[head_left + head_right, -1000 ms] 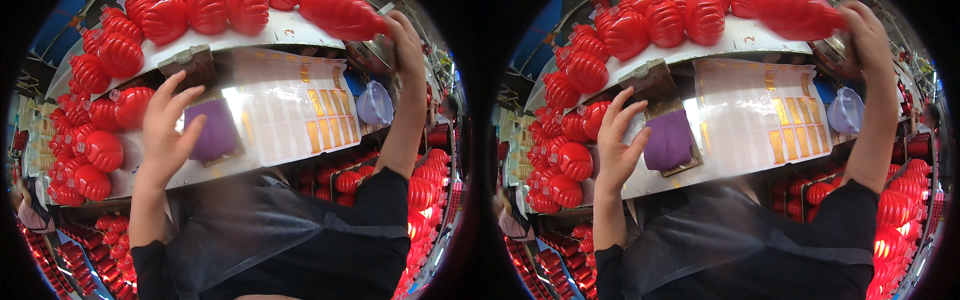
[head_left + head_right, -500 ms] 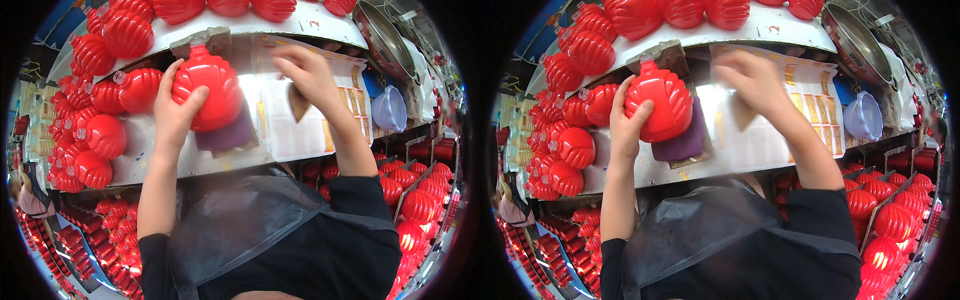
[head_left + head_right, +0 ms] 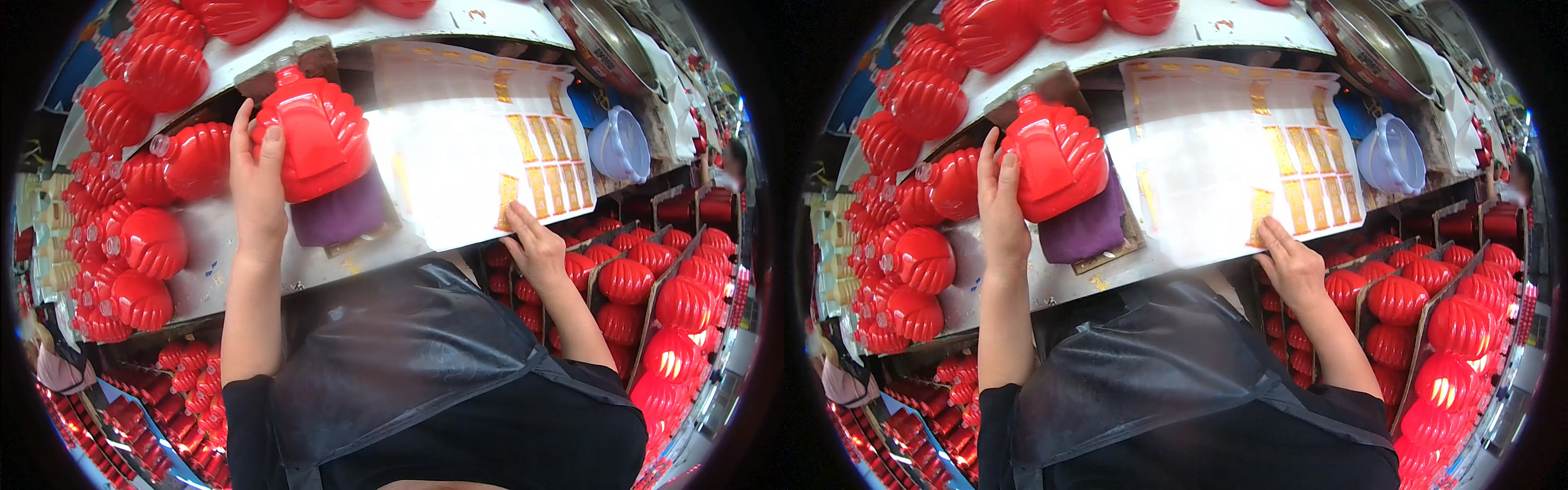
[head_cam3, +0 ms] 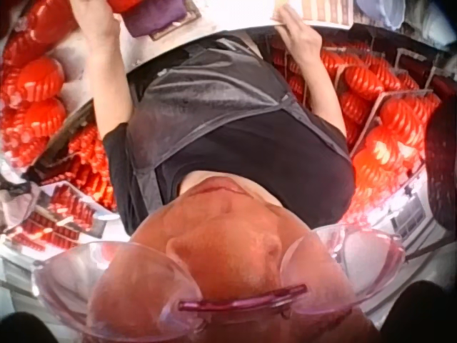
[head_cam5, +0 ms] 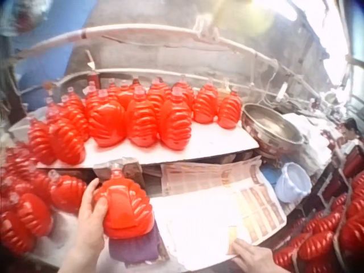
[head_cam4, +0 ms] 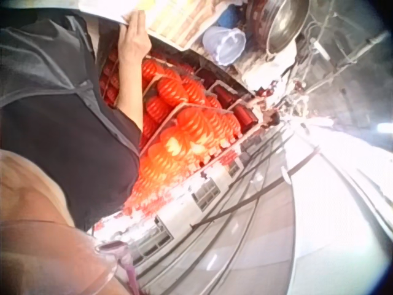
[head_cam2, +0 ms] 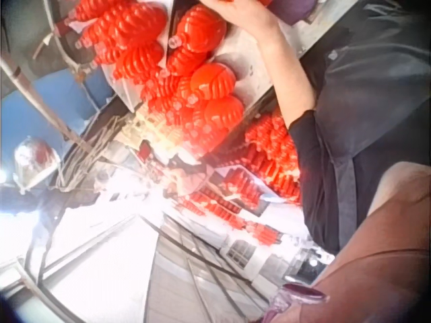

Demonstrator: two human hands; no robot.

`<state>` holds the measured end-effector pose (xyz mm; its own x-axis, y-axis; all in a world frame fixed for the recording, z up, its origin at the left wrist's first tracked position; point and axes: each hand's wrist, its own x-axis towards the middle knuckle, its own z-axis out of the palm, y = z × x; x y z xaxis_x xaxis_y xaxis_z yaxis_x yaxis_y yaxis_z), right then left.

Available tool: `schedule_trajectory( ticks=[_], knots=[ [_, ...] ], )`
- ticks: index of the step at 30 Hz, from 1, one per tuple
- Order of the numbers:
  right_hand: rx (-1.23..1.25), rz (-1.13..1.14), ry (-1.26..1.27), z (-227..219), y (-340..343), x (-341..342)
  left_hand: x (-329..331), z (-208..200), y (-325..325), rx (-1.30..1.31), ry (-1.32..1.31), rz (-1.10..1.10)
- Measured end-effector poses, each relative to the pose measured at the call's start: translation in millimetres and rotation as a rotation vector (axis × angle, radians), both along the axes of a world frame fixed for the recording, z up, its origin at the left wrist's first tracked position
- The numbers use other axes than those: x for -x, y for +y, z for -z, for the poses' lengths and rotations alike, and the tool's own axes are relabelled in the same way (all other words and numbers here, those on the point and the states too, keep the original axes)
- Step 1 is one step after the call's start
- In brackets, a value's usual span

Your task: The person repeatedly picks up red plastic bottles from a table, applies a yellow label to each bottle, and places the labeled bottles back on the table. The process is repeated for multiple bottles in a continuous loop.

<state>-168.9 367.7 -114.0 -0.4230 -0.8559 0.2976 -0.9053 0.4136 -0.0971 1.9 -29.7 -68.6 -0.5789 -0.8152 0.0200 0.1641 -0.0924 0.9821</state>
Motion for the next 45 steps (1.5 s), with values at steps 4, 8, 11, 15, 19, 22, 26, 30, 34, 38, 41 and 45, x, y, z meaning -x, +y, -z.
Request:
schedule_trajectory(
  ticks=[4,8,11,15,19,22,26,30,34,38,41,45],
  knots=[
    [0.026,-0.224,-0.128,-20,-14,3,-18,7,12,0.296,-0.069,-0.015],
    [0.008,0.083,-0.867,-49,-61,9,-33,12,23,0.758,-0.305,-0.022],
    [-0.098,0.217,-1.267,-79,-121,38,-32,16,28,0.905,-0.441,-0.08],
    [0.026,0.044,-1.497,-116,-209,62,-32,15,24,0.948,-0.446,-0.096],
    [0.208,-0.356,-1.115,-152,-264,49,-36,9,26,0.905,-0.445,-0.045],
    [0.303,-0.675,-0.523,-154,-284,25,-29,0,13,0.846,-0.303,-0.046],
    [0.195,-0.879,0.116,-130,-284,7,-6,-16,-9,0.357,-0.109,-0.027],
    [0.209,-0.841,0.253,-105,-271,0,15,-26,-22,0.421,-0.312,-0.033],
    [0.218,-0.853,0.36,-102,-255,-7,20,-24,-21,0.356,-0.302,-0.036],
    [0.36,-0.935,0.06,-105,-258,-2,12,-18,-16,0.417,-0.264,-0.063],
    [0.292,-0.65,-0.29,-104,-277,10,-1,-17,-4,0.581,-0.27,-0.088],
    [0.158,-0.587,-0.495,-103,-299,19,-13,-15,9,0.771,-0.367,-0.061]
  ],
)
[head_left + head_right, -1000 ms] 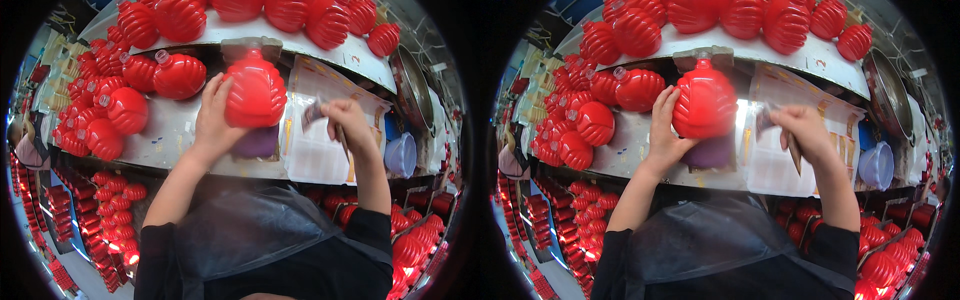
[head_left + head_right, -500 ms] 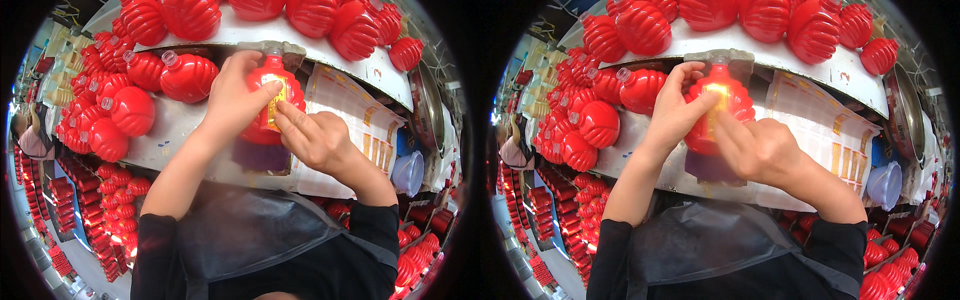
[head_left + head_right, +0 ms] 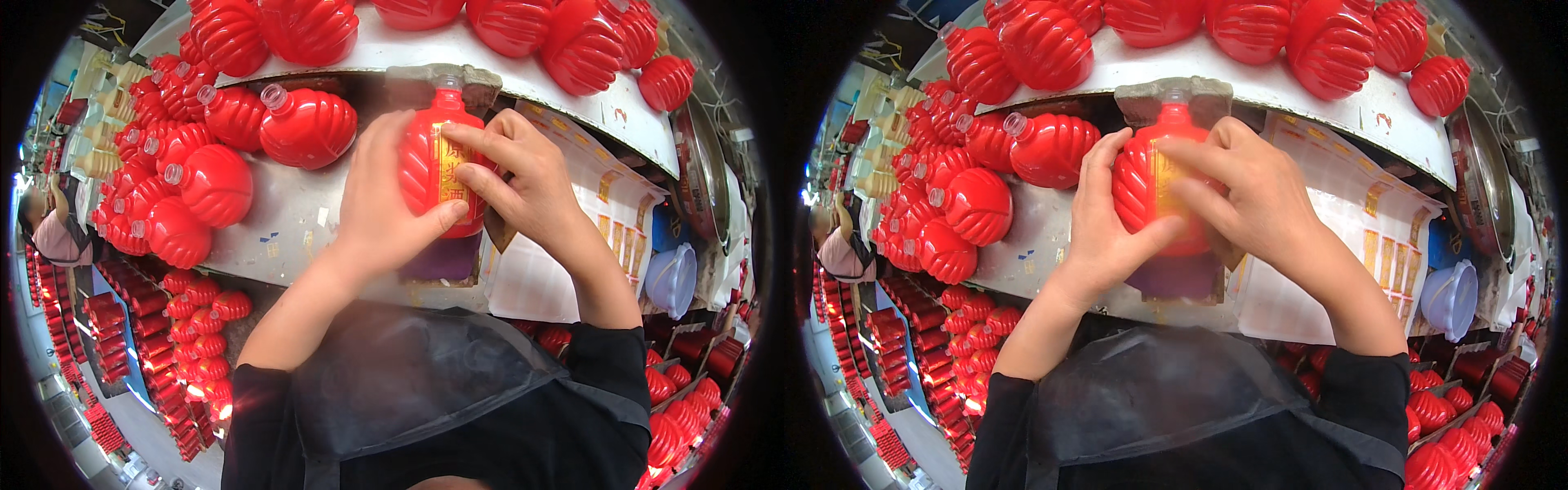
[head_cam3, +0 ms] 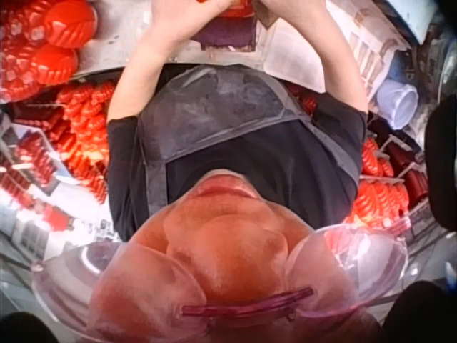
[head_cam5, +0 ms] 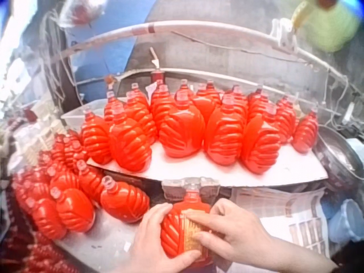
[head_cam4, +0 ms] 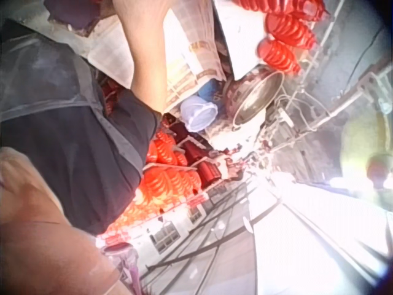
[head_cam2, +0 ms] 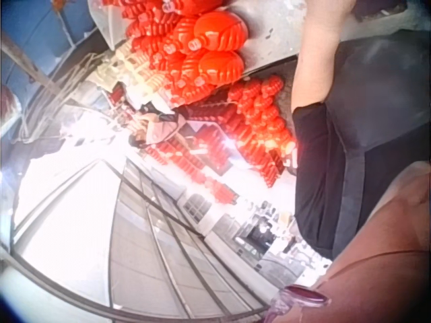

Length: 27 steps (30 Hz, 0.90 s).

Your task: The person repeatedly picks up red plastic bottles from a table, applies a yellow label to each bottle, and places the labeled bottles back on the table. The process is repeated for multiple bottles in a continuous loop.

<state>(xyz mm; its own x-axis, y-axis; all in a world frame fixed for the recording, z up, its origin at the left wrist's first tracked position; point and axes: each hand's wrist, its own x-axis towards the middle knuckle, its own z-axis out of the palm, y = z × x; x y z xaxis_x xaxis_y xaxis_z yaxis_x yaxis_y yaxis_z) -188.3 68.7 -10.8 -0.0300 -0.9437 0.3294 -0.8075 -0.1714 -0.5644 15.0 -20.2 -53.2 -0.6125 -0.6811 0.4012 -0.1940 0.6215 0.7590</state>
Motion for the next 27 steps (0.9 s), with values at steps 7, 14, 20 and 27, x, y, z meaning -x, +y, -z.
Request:
schedule_trajectory(
  ticks=[7,14,20,27],
  knots=[
    [-0.043,0.023,-0.137,0,-11,3,5,7,-1,0.082,0.003,-0.028],
    [-0.208,-0.005,-0.44,0,-6,11,1,15,-8,0.012,0.059,0.026],
    [-0.344,0.148,-0.482,2,28,-4,-2,9,-11,-0.146,0.115,0.081],
    [-0.116,0.226,-0.267,17,29,-21,9,5,-1,-0.293,0.185,0.008]
  ],
)
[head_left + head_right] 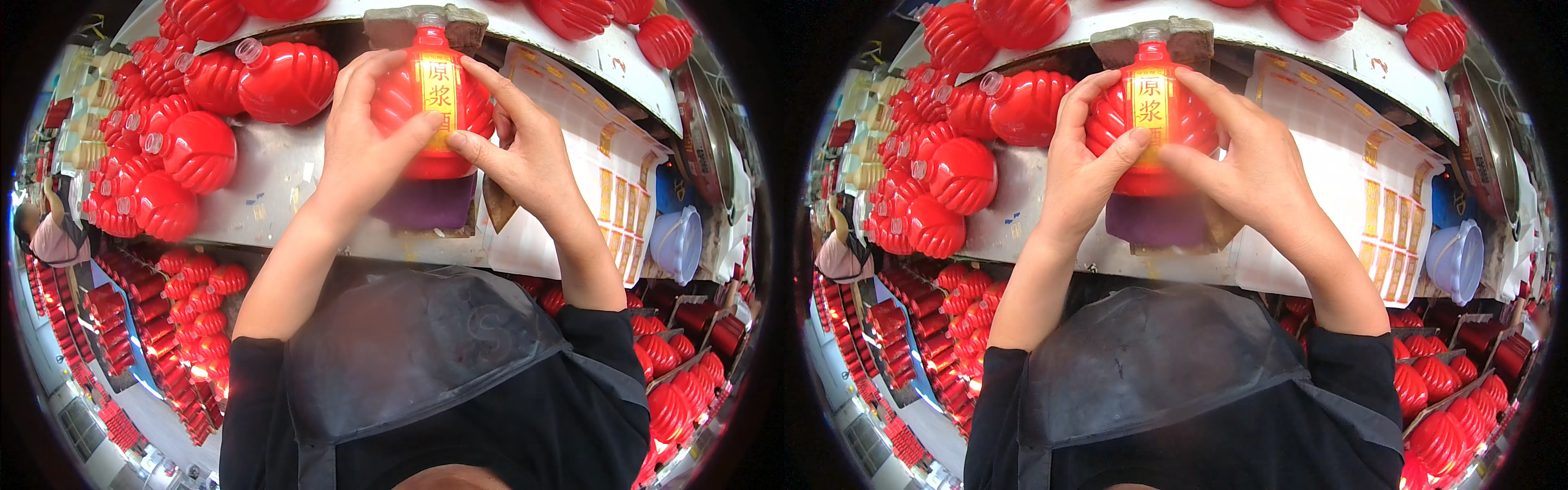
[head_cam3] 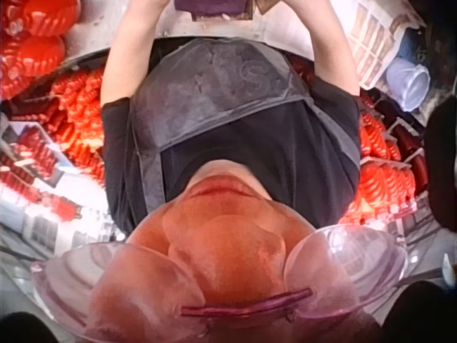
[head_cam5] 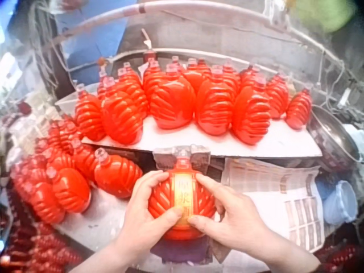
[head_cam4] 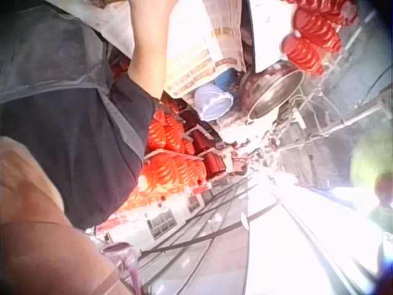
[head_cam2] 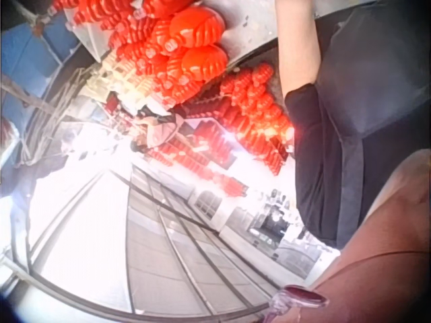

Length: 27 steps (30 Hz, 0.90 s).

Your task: The person repeatedly picks up red plastic bottles from a table, applies a yellow label to each bottle, and places the labeled bottles back on the table. The process is repeated for multiple bottles in a continuous loop.

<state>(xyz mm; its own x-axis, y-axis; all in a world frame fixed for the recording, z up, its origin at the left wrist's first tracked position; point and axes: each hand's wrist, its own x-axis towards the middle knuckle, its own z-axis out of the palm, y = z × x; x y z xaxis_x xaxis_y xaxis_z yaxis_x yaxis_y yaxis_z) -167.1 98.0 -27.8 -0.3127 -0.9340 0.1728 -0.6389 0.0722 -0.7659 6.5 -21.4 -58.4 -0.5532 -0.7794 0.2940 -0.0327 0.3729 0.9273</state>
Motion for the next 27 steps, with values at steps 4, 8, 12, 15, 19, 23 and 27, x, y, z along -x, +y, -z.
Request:
schedule_trajectory(
  ticks=[4,8,12,15,19,23,27],
  knots=[
    [-0.063,0.015,-0.025,-5,2,1,0,0,1,0.022,-0.021,-0.011],
    [-0.053,0.007,-0.021,-2,1,1,0,1,1,0.049,-0.035,-0.017],
    [0.029,-0.015,0.003,1,0,2,0,1,-1,0.035,-0.045,-0.011],
    [-0.041,-0.041,-0.154,-5,-1,10,-2,0,-2,0.088,-0.088,-0.001],
    [0.126,-0.118,-0.149,-11,-13,24,-1,-2,-2,0.003,-0.071,0.008],
    [0.171,-0.251,0.008,-6,-29,30,1,-4,-2,0.094,-0.166,-0.033],
    [0.113,-0.195,-0.013,-3,-33,30,2,-4,-1,0.138,-0.203,-0.055]
  ],
)
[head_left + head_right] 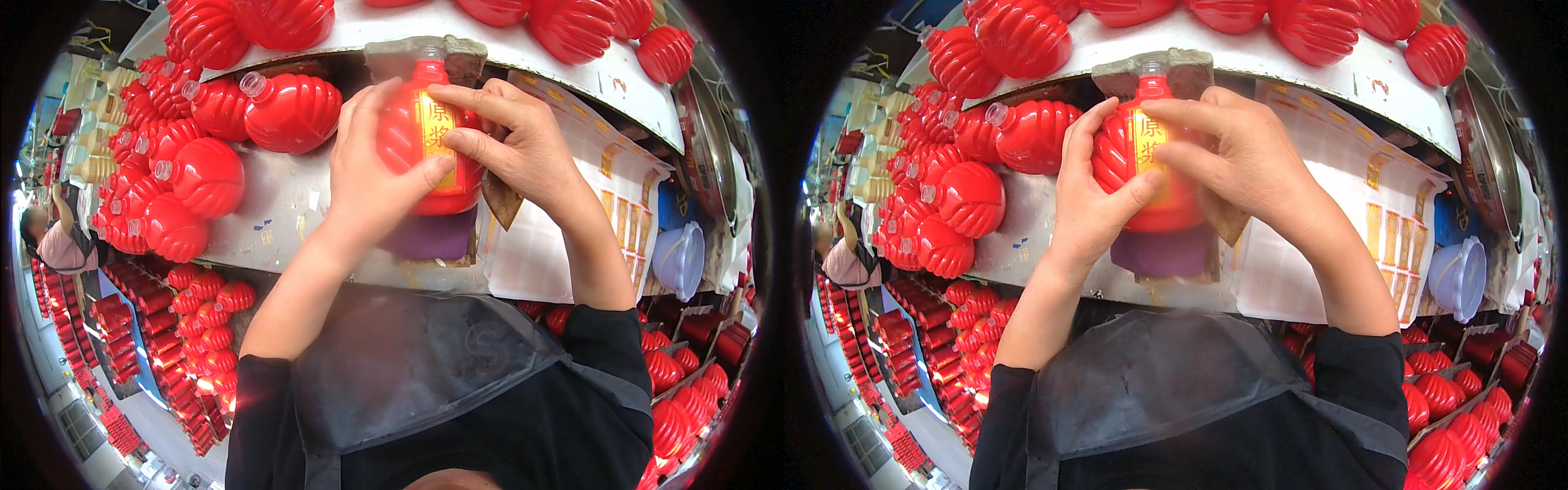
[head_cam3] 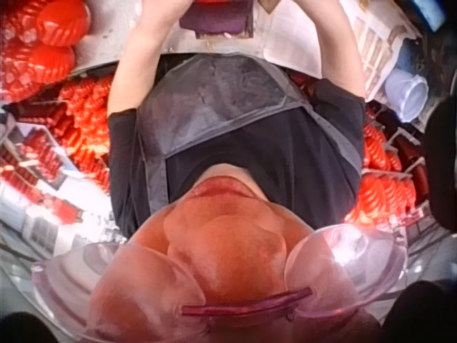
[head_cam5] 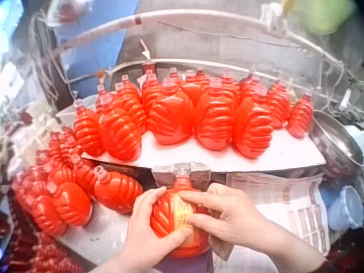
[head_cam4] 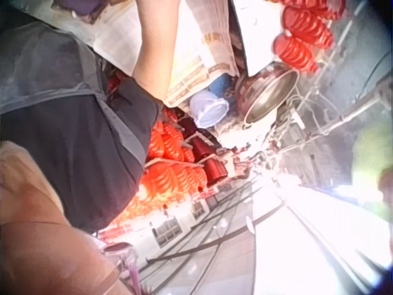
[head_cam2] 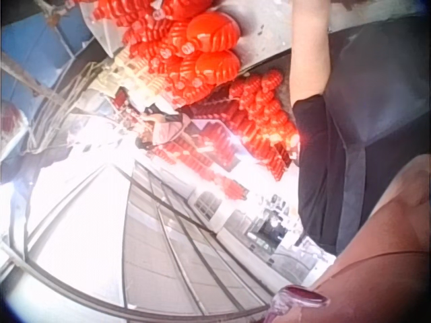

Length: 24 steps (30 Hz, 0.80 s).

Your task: The person repeatedly picks up red plastic bottles from a table, applies a yellow label to each bottle, and places the labeled bottles back on the table. The process is repeated for multiple bottles in a continuous loop.

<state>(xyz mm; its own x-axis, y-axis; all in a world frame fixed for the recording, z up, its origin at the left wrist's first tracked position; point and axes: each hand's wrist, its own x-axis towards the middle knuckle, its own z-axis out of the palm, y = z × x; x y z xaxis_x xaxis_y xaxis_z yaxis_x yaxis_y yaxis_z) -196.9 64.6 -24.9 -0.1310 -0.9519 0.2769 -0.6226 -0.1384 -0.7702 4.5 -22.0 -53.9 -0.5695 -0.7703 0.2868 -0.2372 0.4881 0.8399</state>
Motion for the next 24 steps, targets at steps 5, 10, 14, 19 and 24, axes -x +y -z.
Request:
schedule_trajectory(
  ticks=[5,10,14,19,24],
  knots=[
    [-0.08,0.026,-0.045,-5,-1,-1,2,2,-1,0.024,0.017,0.001],
    [-0.102,0.02,-0.051,-2,0,2,2,2,0,0.06,0.006,-0.001],
    [-0.073,0.006,-0.05,5,2,0,2,3,0,0.053,0.016,-0.003],
    [-0.349,0.068,-0.228,-13,-8,5,1,2,-2,0.068,0.009,0.01],
    [-0.141,0.043,-0.658,-33,-13,13,1,2,-3,0.095,0.002,0.015]
  ],
)
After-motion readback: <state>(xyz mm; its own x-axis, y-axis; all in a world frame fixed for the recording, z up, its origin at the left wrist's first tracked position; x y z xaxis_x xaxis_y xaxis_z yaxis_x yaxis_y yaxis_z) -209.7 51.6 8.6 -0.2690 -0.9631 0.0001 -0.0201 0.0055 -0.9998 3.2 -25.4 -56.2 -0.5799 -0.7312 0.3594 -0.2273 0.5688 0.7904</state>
